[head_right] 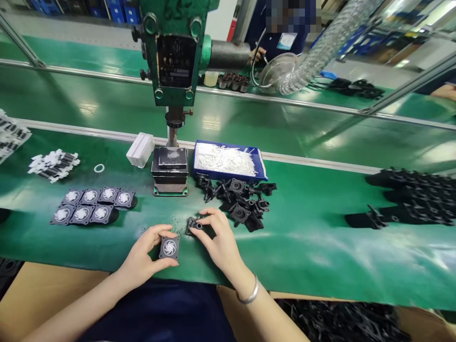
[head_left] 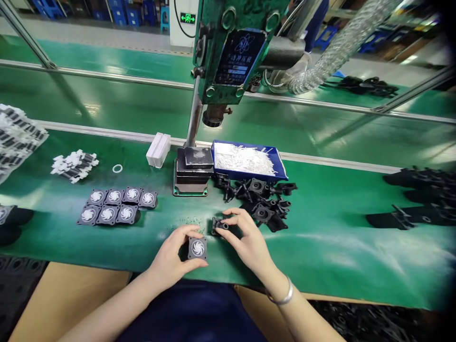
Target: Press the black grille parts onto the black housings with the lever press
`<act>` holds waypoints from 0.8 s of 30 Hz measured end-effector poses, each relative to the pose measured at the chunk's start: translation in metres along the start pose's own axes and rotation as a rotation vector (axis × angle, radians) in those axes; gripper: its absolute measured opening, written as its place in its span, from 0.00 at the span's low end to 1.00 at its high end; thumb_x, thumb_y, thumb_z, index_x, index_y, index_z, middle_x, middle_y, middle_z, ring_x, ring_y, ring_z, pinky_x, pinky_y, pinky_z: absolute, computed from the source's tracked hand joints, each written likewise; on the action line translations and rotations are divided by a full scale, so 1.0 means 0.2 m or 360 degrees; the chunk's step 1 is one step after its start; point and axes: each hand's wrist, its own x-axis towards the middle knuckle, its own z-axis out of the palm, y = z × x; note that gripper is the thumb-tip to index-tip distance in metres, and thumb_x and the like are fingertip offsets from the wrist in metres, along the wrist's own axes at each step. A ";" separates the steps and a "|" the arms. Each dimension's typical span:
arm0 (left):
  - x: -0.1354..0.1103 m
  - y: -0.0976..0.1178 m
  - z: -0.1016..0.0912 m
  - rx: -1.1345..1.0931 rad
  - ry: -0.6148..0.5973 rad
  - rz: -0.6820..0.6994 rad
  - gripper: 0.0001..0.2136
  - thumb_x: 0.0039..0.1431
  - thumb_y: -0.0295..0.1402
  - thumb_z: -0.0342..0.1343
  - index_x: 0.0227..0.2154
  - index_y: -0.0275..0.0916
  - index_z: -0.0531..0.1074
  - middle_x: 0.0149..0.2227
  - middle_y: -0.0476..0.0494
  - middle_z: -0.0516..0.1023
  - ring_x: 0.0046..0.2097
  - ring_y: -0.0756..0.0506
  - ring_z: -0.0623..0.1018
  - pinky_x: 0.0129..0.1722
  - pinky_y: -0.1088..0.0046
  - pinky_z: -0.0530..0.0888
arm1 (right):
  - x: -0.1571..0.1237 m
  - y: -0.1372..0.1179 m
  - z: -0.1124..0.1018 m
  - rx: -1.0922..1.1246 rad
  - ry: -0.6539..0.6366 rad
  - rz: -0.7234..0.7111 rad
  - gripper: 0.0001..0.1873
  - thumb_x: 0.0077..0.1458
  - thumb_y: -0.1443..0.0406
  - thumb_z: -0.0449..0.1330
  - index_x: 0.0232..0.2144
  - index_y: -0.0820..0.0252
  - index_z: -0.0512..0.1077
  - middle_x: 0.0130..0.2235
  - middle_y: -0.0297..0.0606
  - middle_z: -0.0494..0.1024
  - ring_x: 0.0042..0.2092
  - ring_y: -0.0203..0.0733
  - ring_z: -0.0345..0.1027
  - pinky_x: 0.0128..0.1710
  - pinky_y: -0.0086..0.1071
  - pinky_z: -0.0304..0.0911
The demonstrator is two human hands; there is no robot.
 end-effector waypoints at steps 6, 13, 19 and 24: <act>0.01 0.00 0.00 -0.0023 -0.0005 0.0091 0.28 0.55 0.37 0.67 0.57 0.43 0.64 0.48 0.40 0.77 0.50 0.40 0.79 0.56 0.57 0.74 | 0.03 -0.28 -0.02 0.0226 -0.0276 -0.0416 0.05 0.62 0.63 0.62 0.39 0.56 0.70 0.43 0.40 0.76 0.52 0.45 0.70 0.52 0.43 0.69; 0.00 -0.01 0.00 0.0055 0.0012 0.0141 0.27 0.56 0.35 0.65 0.58 0.44 0.64 0.52 0.38 0.75 0.50 0.40 0.79 0.55 0.56 0.75 | 0.02 -0.27 0.07 0.0132 -0.0280 -0.0519 0.06 0.62 0.66 0.61 0.42 0.58 0.69 0.43 0.42 0.75 0.51 0.45 0.68 0.51 0.45 0.69; 0.00 -0.01 0.00 0.0133 0.0025 0.0222 0.27 0.58 0.35 0.64 0.59 0.47 0.63 0.54 0.40 0.76 0.52 0.40 0.78 0.55 0.57 0.76 | 0.01 -0.25 0.07 0.0206 -0.0346 -0.0415 0.07 0.62 0.64 0.62 0.41 0.57 0.68 0.41 0.39 0.75 0.50 0.44 0.68 0.51 0.43 0.69; 0.00 -0.01 -0.06 0.0283 -0.0039 0.0245 0.27 0.56 0.36 0.63 0.58 0.61 0.64 0.55 0.50 0.77 0.54 0.37 0.78 0.56 0.54 0.77 | 0.01 -0.24 0.11 0.0202 -0.0305 -0.0356 0.09 0.60 0.61 0.64 0.41 0.57 0.69 0.42 0.39 0.76 0.49 0.45 0.69 0.51 0.42 0.68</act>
